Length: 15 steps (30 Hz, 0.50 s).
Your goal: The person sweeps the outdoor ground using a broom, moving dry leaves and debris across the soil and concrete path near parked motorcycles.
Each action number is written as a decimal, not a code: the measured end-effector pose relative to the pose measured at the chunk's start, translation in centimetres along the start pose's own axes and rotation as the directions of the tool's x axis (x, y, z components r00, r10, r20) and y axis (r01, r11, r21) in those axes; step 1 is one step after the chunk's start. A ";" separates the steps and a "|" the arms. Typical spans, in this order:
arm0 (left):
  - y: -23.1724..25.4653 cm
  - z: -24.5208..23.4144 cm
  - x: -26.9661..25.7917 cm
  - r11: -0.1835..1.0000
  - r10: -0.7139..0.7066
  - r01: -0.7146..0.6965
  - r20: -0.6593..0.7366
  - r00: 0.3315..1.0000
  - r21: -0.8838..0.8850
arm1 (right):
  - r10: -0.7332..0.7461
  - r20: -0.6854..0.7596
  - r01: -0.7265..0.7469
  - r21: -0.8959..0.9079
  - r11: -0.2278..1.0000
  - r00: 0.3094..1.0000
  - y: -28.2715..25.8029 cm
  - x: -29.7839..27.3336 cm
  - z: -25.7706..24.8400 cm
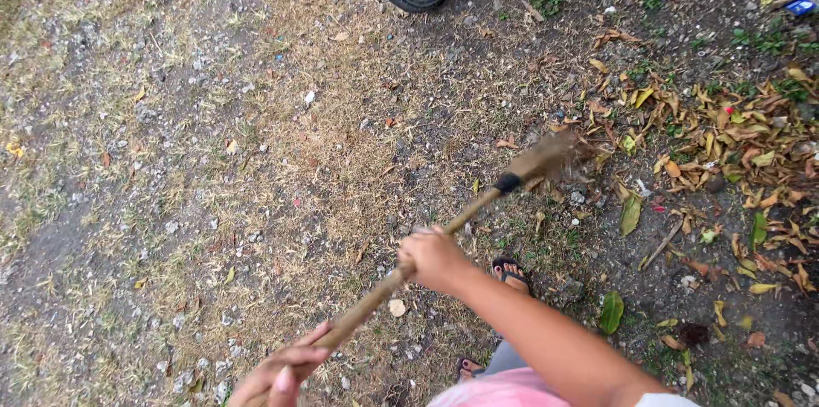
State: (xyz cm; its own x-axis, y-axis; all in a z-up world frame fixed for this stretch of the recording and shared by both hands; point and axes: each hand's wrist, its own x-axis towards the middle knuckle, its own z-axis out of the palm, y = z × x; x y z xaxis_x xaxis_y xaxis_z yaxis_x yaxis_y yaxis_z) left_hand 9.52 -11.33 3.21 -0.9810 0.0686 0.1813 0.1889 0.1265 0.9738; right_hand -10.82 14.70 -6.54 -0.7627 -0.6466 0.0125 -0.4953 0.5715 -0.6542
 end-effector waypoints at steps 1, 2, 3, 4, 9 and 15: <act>0.3 0.0 -1.2 1.000 -0.011 0.011 0.001 1.000 0.001 | -0.053 -0.046 0.054 0.015 0.998 0.998 -1.2 1.0 1.2; 0.5 0.1 -2.2 0.987 0.042 -0.035 -0.038 0.998 0.157 | -0.105 -0.094 0.108 0.028 0.994 0.990 -1.5 1.8 2.2; 0.9 0.2 -2.9 0.946 0.102 -0.076 -0.066 0.993 0.314 | -0.102 -0.092 0.106 0.036 0.994 0.991 -1.4 1.8 3.1; 0.5 1.7 -3.1 0.931 0.148 -0.111 -0.081 0.986 0.349 | -0.095 -0.099 0.100 0.050 0.994 0.991 -1.1 1.8 4.2; -1.6 8.1 -2.4 0.984 0.030 -0.025 -0.025 0.999 0.174 | -0.025 -0.038 0.027 0.043 0.999 0.999 3.6 -4.9 7.4; -0.8 8.7 -5.5 0.994 0.097 -0.104 -0.183 0.978 -0.032 | 0.008 -0.102 -0.008 0.004 1.000 0.995 1.5 -6.5 5.8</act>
State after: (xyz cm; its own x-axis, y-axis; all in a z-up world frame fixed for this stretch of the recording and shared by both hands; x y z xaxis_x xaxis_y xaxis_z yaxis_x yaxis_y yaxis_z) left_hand 15.13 -3.21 0.22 -0.9495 -0.1020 0.2967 0.2885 0.0871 0.9535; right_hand -4.19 16.82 -12.04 -0.8053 -0.5869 0.0840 -0.4874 0.5745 -0.6576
